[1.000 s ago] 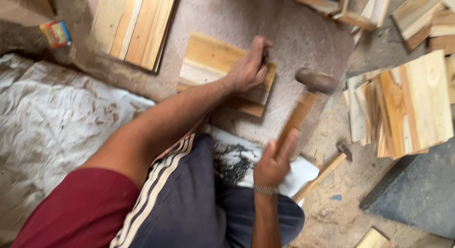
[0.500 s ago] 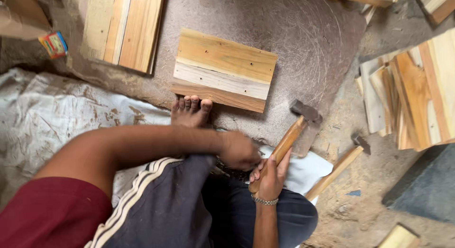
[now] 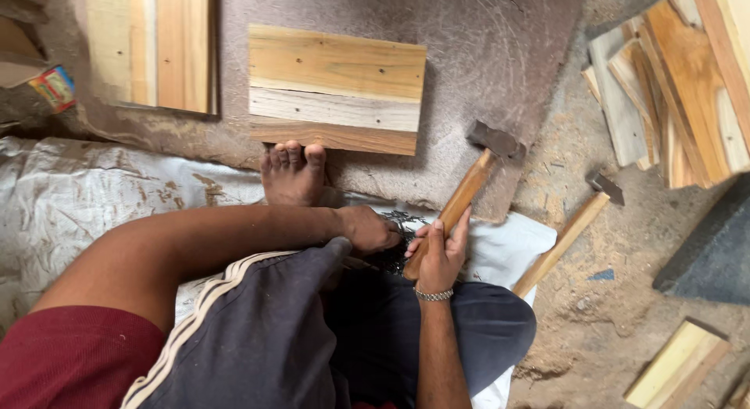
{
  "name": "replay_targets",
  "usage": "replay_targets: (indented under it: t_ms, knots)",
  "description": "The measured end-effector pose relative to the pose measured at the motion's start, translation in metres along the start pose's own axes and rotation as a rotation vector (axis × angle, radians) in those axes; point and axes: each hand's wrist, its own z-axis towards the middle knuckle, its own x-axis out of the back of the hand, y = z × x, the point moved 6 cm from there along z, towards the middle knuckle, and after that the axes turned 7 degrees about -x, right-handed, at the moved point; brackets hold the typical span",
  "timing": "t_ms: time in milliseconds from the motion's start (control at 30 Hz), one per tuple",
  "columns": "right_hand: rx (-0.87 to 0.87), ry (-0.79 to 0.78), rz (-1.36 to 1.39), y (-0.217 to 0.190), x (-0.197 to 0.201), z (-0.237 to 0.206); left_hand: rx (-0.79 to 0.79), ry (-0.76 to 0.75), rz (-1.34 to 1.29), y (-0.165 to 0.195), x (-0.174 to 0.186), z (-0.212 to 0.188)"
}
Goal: The person assembles small wooden frames by nailing planks together using a hammer. They repeatedly position planks, insert nails, and hammer them into place, occasionally flipping the pieces to work on different sides.
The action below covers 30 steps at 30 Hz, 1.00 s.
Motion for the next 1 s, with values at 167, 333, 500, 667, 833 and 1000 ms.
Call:
replay_targets:
  t_ms: [167, 333, 500, 667, 833, 1000]
  knots:
    - [0.287, 0.182, -0.344, -0.013, 0.009, -0.003, -0.023, 0.075, -0.122, 0.005, 0.013, -0.004]
    - [0.624, 0.407, -0.771, -0.074, -0.02, -0.003, 0.043, 0.279, -0.396, 0.014, 0.037, -0.026]
    - [0.459, 0.176, -0.818, -0.115, -0.092, 0.065, -0.026, 0.613, -0.595, 0.025, 0.099, -0.054]
    - [0.167, -0.02, -0.455, -0.11, -0.121, 0.098, 0.076, 0.833, -0.646, 0.012, 0.16, -0.099]
    - [0.073, 0.07, -0.457, -0.109, -0.116, 0.095, 0.278, 0.998, -0.434, -0.027, 0.208, -0.101]
    - [0.189, 0.141, -0.463, -0.105, -0.077, 0.061, 0.105, 1.035, -0.054, -0.036, 0.23, -0.065]
